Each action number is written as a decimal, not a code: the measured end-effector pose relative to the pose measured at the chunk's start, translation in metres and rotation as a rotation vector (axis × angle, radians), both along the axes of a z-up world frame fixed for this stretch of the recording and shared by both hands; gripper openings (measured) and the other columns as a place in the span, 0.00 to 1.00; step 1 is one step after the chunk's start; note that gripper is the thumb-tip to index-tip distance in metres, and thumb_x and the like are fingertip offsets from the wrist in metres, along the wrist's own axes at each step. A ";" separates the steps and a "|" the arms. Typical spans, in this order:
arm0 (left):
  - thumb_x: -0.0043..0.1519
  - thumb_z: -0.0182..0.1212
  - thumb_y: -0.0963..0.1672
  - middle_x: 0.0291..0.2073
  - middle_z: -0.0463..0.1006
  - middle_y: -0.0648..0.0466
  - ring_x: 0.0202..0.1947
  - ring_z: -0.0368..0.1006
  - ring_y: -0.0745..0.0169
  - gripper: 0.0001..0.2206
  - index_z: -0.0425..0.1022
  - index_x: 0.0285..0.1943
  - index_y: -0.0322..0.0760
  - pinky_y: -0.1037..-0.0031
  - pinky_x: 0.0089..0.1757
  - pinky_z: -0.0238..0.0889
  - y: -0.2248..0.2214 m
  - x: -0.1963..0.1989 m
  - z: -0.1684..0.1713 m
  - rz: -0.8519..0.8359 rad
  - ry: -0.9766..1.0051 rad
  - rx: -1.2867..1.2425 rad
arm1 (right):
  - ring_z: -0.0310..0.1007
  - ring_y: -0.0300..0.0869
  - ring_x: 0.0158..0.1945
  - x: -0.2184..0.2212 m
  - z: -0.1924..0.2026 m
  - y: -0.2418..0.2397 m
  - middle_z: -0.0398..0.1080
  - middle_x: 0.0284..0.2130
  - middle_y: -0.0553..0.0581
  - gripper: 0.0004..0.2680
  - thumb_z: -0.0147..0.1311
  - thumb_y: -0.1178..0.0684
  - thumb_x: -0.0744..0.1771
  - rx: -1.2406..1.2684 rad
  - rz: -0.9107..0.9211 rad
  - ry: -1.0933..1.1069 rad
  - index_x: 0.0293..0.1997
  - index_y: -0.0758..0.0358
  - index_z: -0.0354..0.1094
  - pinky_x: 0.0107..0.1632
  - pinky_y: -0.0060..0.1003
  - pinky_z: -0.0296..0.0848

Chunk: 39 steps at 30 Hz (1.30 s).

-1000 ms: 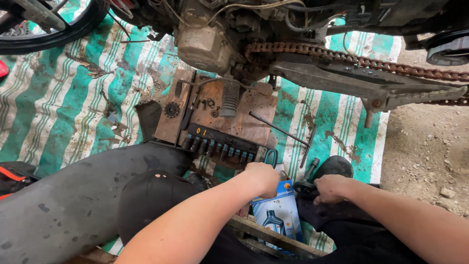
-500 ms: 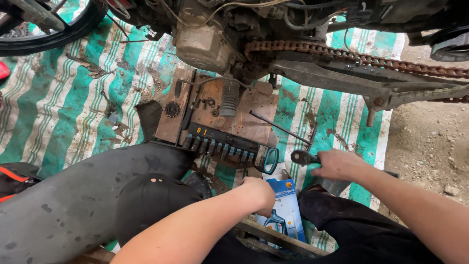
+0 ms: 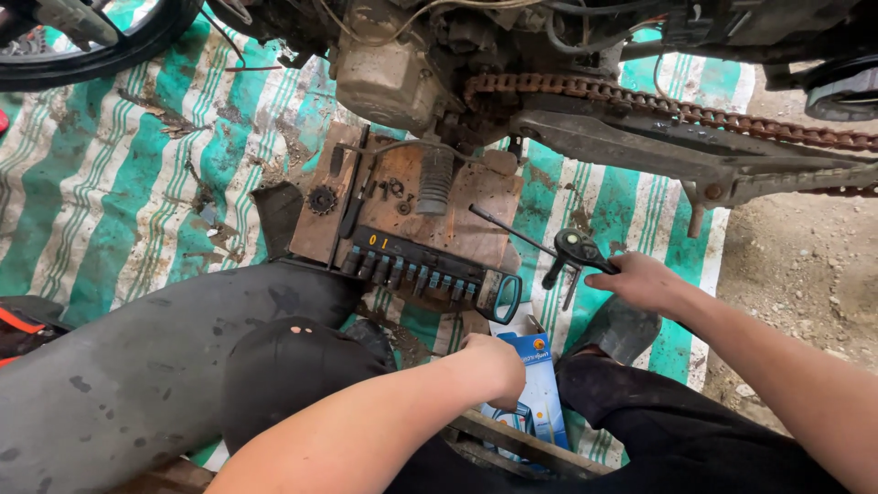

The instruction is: Using a socket wrench to loosen or tighten bolts on a motorcycle engine

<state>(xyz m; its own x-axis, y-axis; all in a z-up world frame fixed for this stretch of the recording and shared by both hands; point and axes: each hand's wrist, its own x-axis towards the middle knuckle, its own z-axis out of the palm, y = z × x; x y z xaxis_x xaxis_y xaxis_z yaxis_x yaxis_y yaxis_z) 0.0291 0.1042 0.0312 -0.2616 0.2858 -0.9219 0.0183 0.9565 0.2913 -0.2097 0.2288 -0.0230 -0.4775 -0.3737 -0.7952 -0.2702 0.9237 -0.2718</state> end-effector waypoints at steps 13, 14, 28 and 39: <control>0.75 0.48 0.54 0.73 0.71 0.51 0.67 0.73 0.38 0.25 0.73 0.78 0.47 0.45 0.61 0.69 -0.008 -0.007 -0.004 0.084 0.015 -0.062 | 0.45 0.42 0.16 -0.029 -0.029 0.032 0.49 0.14 0.51 0.09 0.65 0.54 0.72 -0.142 -0.306 -0.434 0.42 0.67 0.67 0.23 0.42 0.45; 0.75 0.48 0.54 0.73 0.71 0.51 0.67 0.73 0.37 0.25 0.72 0.78 0.47 0.46 0.59 0.71 -0.008 -0.007 -0.003 0.073 -0.003 -0.065 | 0.46 0.41 0.13 -0.037 -0.041 0.042 0.51 0.11 0.50 0.11 0.65 0.55 0.71 -0.266 -0.335 -0.599 0.35 0.64 0.64 0.20 0.41 0.44; 0.75 0.49 0.56 0.70 0.72 0.53 0.65 0.74 0.37 0.26 0.72 0.78 0.48 0.47 0.59 0.72 -0.009 -0.010 -0.004 0.102 -0.011 -0.083 | 0.44 0.35 0.13 -0.033 -0.029 0.041 0.51 0.12 0.47 0.13 0.64 0.57 0.68 -0.637 -0.288 -1.268 0.27 0.59 0.58 0.18 0.34 0.41; 0.74 0.52 0.56 0.75 0.69 0.53 0.70 0.70 0.37 0.27 0.71 0.80 0.50 0.44 0.62 0.67 -0.006 -0.005 -0.013 0.122 -0.005 -0.083 | 0.54 0.42 0.11 -0.036 -0.028 0.034 0.58 0.10 0.55 0.16 0.71 0.52 0.65 -0.578 -0.177 -0.807 0.22 0.60 0.62 0.17 0.38 0.51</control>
